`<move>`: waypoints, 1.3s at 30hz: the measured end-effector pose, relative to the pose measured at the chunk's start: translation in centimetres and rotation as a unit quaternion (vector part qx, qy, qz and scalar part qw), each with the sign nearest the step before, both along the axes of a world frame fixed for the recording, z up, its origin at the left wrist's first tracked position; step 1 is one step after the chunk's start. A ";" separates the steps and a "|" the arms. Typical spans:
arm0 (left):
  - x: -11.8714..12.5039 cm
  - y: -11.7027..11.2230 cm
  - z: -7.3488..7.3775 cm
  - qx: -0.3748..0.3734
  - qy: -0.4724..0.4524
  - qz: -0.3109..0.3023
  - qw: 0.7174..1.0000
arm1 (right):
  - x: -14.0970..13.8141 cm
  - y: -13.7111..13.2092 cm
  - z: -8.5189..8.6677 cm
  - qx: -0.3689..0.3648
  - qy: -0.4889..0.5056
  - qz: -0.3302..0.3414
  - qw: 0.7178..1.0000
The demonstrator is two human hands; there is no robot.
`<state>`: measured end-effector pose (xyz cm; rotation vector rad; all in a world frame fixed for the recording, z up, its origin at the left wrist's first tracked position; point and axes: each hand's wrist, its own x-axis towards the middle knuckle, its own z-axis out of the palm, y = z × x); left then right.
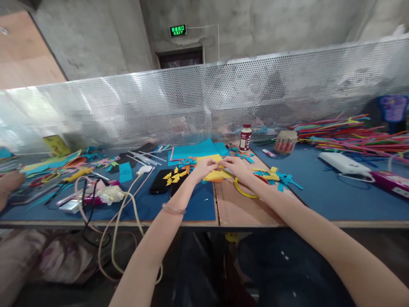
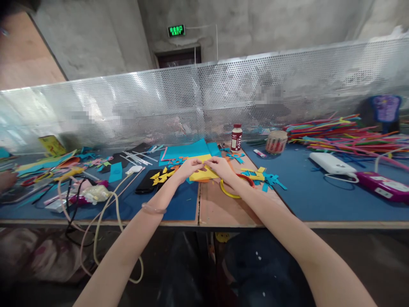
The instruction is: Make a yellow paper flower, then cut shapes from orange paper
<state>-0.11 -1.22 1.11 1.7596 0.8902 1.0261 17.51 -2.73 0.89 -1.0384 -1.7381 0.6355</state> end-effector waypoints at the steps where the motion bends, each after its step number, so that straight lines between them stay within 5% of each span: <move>1: 0.0 0.1 0.0 0.003 -0.003 0.005 1.000 | -0.1 0.0 -0.1 -0.005 0.005 0.004 1.000; 15: -0.1 0.1 0.2 0.027 -0.012 0.024 0.999 | 0.0 0.1 0.2 0.006 -0.054 0.002 0.998; 23: -0.5 0.7 -0.3 0.060 0.021 -0.024 0.998 | 0.3 0.4 0.0 0.005 -0.079 0.024 0.997; 39: -1.0 0.2 0.9 0.050 -0.058 0.024 0.997 | -0.9 -0.7 0.4 -0.050 0.075 0.045 0.995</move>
